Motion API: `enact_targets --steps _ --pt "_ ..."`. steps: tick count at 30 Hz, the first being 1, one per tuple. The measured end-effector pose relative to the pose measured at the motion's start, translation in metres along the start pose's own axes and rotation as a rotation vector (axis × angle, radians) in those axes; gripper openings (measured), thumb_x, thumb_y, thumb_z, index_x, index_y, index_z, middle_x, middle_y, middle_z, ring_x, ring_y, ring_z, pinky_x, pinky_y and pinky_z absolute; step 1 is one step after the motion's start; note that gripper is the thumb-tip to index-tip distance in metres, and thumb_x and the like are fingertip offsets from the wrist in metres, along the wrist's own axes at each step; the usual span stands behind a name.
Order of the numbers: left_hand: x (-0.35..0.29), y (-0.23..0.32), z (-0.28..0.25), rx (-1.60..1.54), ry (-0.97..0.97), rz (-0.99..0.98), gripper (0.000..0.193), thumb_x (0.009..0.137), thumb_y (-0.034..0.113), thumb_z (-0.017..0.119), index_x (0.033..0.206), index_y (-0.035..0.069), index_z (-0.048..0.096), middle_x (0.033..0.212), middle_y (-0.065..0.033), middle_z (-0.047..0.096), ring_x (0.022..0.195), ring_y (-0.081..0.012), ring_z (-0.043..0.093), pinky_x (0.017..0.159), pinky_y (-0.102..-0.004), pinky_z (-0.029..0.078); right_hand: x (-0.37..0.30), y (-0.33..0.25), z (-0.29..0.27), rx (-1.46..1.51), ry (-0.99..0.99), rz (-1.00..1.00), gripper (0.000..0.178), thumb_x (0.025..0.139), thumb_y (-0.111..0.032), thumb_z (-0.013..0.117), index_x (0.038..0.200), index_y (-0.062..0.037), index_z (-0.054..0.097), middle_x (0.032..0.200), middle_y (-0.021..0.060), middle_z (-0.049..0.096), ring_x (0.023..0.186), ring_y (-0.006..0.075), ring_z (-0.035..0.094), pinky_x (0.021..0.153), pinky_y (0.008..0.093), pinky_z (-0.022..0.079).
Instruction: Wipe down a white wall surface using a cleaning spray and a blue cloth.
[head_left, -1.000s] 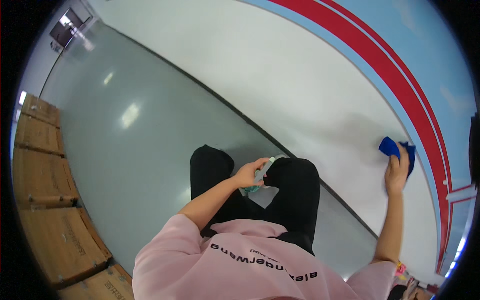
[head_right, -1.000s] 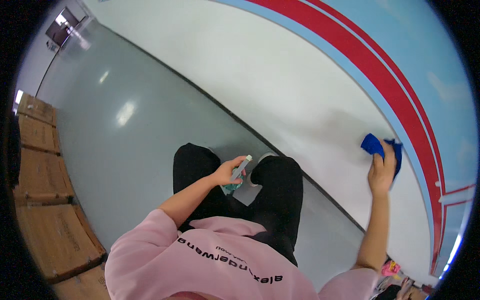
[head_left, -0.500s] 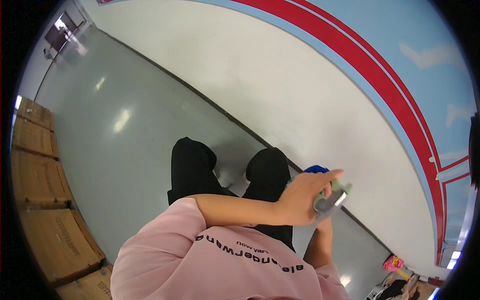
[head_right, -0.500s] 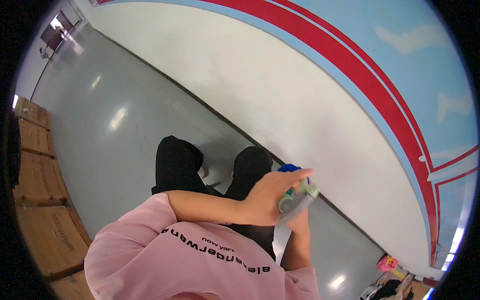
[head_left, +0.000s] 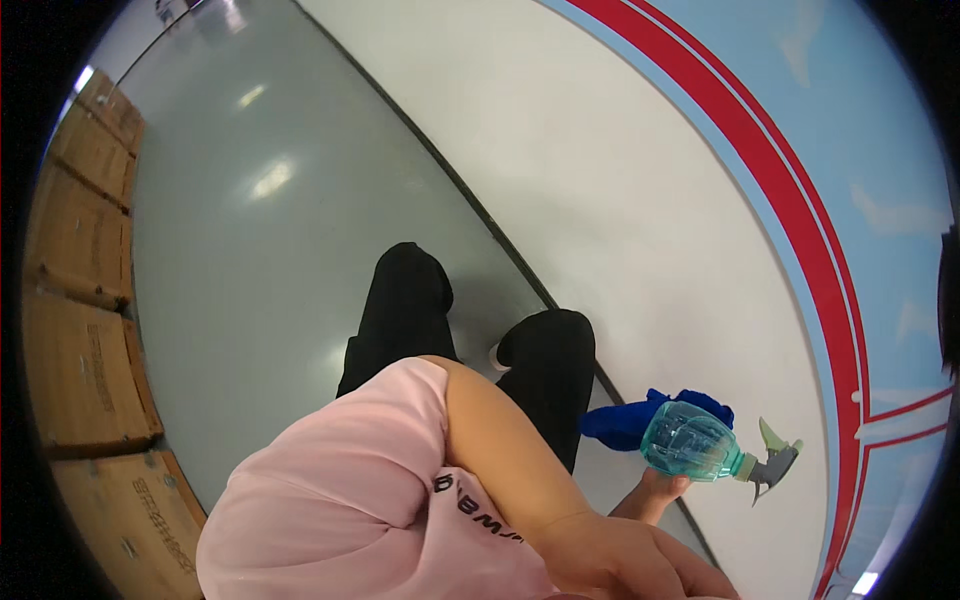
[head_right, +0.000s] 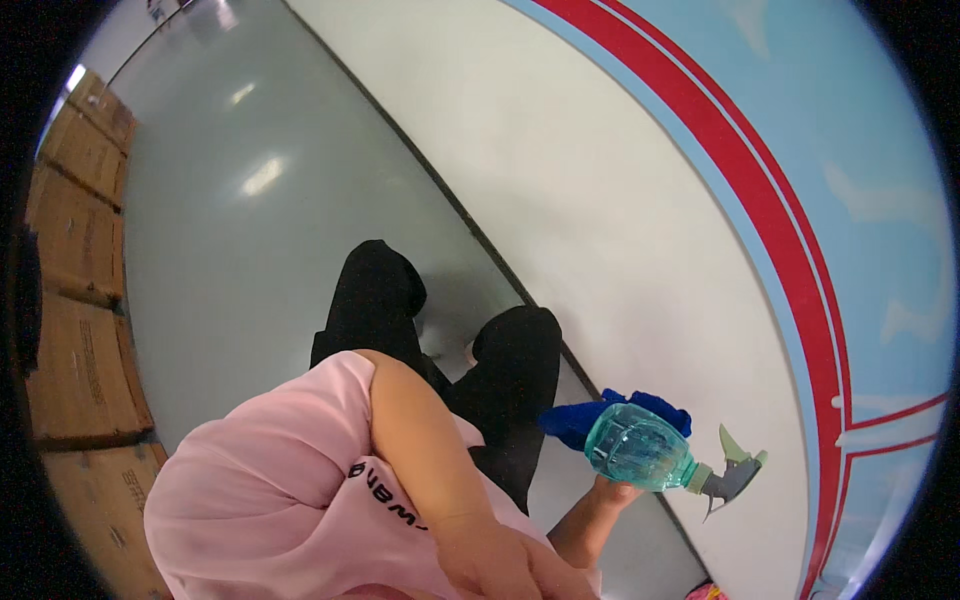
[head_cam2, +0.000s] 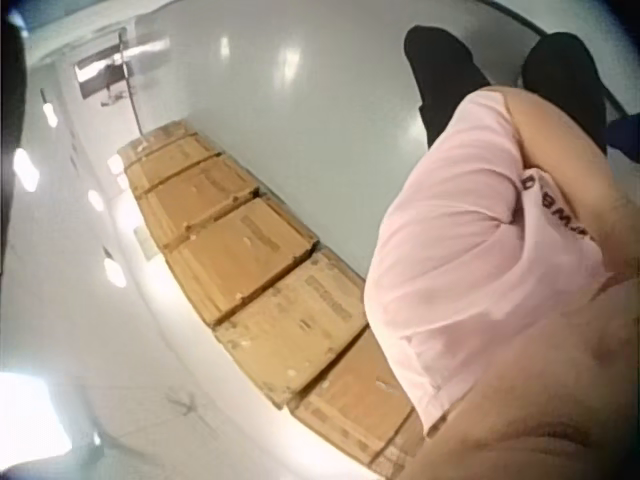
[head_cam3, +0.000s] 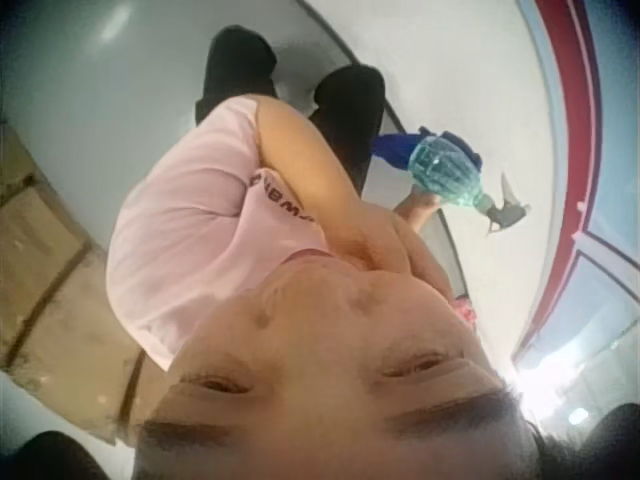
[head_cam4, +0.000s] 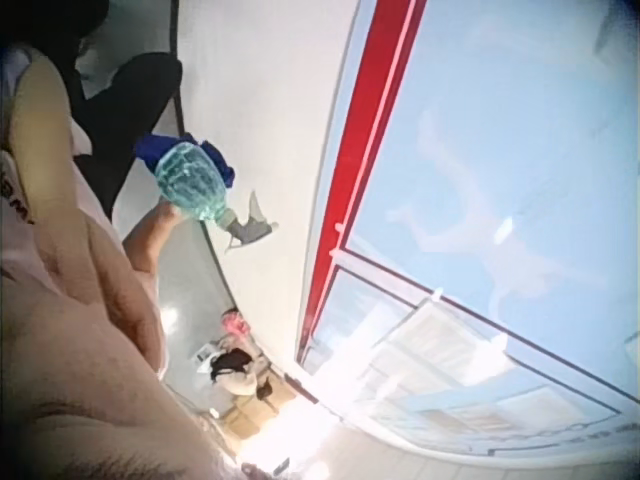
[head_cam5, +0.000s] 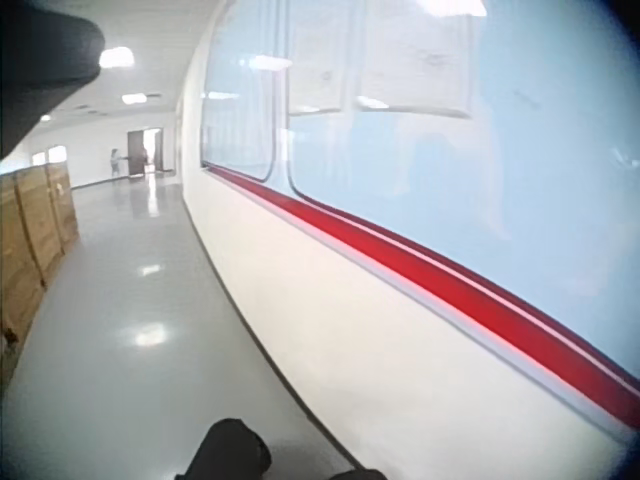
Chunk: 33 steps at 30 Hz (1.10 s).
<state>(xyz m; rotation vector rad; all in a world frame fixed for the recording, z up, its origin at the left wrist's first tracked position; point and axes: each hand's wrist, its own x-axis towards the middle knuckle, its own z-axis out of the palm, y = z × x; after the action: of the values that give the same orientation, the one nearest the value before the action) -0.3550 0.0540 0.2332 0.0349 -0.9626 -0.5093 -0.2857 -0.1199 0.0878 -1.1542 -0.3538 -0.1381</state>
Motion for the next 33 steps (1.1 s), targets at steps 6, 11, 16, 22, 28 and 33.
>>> enact_targets --steps 6,11,16,22,28,33 --pt "0.001 0.006 -0.001 -0.541 0.070 -0.315 0.037 0.080 0.014 0.057 0.110 -0.005 0.049 0.110 -0.0182 0.053 0.099 -0.0223 0.054 0.081 -0.0314 0.044 0.001 -0.001 -0.003 0.006 0.011 -0.026 0.095 0.055 -0.040 0.079 0.127 -0.0043 0.029 0.117 0.0156 0.045 0.103 0.0284 0.050 0.086 0.0417 0.046" --pt "0.010 0.014 0.012 -0.554 0.048 -0.174 0.035 0.080 0.009 0.055 0.110 -0.006 0.047 0.103 -0.0117 0.054 0.093 -0.0156 0.053 0.076 -0.0264 0.044 0.005 -0.010 0.016 -0.124 -0.024 0.000 0.097 0.054 -0.042 0.079 0.127 -0.0038 0.028 0.118 0.0165 0.045 0.103 0.0290 0.050 0.086 0.0417 0.046" --pt "-0.002 0.006 0.002 -0.325 -0.028 -0.152 0.031 0.086 0.013 0.049 0.109 -0.007 0.046 0.104 -0.0115 0.053 0.095 -0.0147 0.051 0.077 -0.0276 0.043 0.010 -0.011 0.034 -0.170 -0.043 -0.105 0.092 0.055 -0.043 0.077 0.122 0.0000 0.032 0.109 0.0152 0.050 0.092 0.0251 0.056 0.079 0.0390 0.050" --pt "-0.001 -0.001 0.023 -0.791 0.137 -0.208 0.034 0.088 0.020 0.046 0.106 -0.008 0.048 0.100 -0.0149 0.056 0.091 -0.0204 0.055 0.079 -0.0314 0.044 0.006 -0.014 0.018 -0.236 -0.106 -0.003 0.098 0.054 -0.046 0.076 0.126 -0.0010 0.027 0.113 0.0163 0.047 0.096 0.0281 0.054 0.081 0.0380 0.049" --pt "-0.006 -0.012 0.003 -0.578 0.091 -0.228 0.032 0.088 0.023 0.042 0.097 -0.007 0.050 0.090 -0.0146 0.055 0.083 -0.0209 0.055 0.074 -0.0312 0.044 0.006 -0.024 0.021 -0.225 -0.187 0.033 0.102 0.055 -0.045 0.077 0.130 -0.0028 0.022 0.119 0.0169 0.042 0.107 0.0292 0.047 0.088 0.0412 0.042" --pt "0.012 -0.029 0.007 -0.507 0.138 -0.260 0.031 0.089 0.024 0.040 0.091 -0.005 0.050 0.081 -0.0109 0.052 0.076 -0.0183 0.051 0.068 -0.0286 0.041 0.006 -0.022 -0.010 -0.269 -0.249 0.043 0.109 0.055 -0.042 0.078 0.133 -0.0033 0.013 0.125 0.0158 0.035 0.111 0.0291 0.043 0.090 0.0403 0.039"
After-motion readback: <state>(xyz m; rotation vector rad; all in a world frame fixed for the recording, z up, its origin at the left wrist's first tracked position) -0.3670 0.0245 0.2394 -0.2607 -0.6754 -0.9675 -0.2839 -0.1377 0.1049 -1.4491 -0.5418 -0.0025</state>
